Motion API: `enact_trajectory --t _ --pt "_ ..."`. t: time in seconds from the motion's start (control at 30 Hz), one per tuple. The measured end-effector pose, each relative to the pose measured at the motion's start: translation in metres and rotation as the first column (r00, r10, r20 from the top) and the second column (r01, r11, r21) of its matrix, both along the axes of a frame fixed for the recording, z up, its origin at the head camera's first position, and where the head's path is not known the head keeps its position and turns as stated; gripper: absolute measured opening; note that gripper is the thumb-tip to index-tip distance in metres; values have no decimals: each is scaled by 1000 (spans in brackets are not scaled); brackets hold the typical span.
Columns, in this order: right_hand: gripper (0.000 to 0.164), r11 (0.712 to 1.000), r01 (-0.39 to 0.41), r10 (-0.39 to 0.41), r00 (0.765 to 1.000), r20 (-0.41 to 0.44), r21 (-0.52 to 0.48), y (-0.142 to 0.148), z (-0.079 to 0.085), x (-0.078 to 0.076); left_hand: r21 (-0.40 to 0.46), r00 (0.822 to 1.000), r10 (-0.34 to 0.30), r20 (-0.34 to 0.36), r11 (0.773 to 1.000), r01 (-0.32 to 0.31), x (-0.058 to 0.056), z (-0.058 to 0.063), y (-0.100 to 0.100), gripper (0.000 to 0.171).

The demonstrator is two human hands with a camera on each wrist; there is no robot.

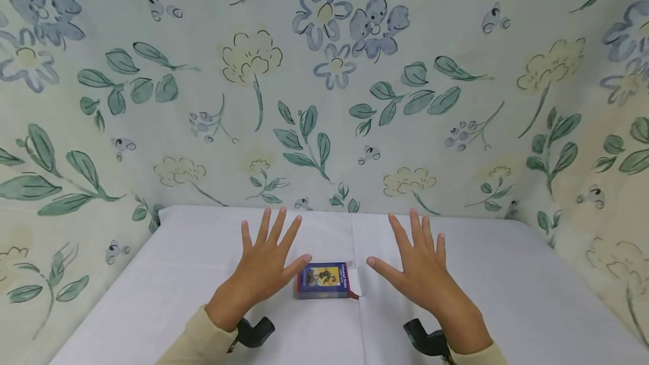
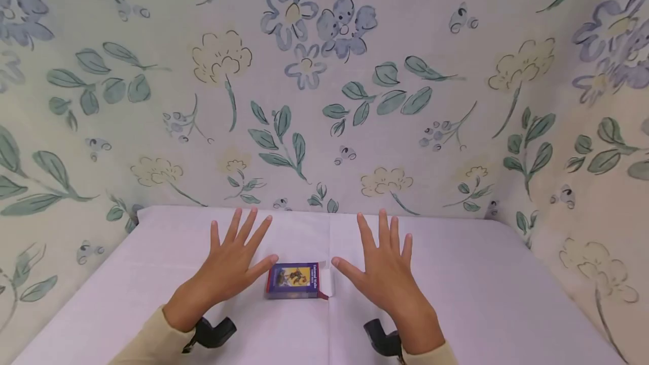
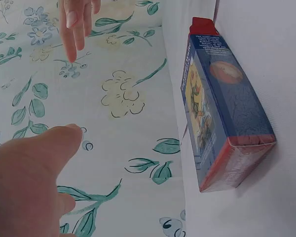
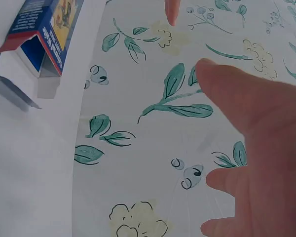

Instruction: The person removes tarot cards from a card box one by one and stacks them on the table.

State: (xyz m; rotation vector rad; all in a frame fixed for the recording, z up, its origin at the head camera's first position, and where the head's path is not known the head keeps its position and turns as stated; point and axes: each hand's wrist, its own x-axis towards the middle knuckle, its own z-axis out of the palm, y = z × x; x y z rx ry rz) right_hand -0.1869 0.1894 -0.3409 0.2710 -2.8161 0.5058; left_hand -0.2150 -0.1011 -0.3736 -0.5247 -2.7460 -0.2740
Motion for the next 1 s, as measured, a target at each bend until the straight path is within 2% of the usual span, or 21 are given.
enact_trajectory --t 0.2,0.53,0.8,1.0 --pt "94 1000 -3 3 1000 -16 -2 -5 -4 -3 1 1000 -14 -11 1000 14 -1 0 3 80" --pt "86 1000 -2 2 1000 -21 -24 -16 -21 -11 23 999 -43 5 999 43 -2 -6 6 79" --pt "79 983 27 -5 993 120 -184 -25 -35 -16 54 995 -98 5 994 98 -7 -12 11 77" --pt "69 959 21 9 995 103 -282 -27 -40 -23 73 991 -134 -23 988 136 -12 -20 18 78"
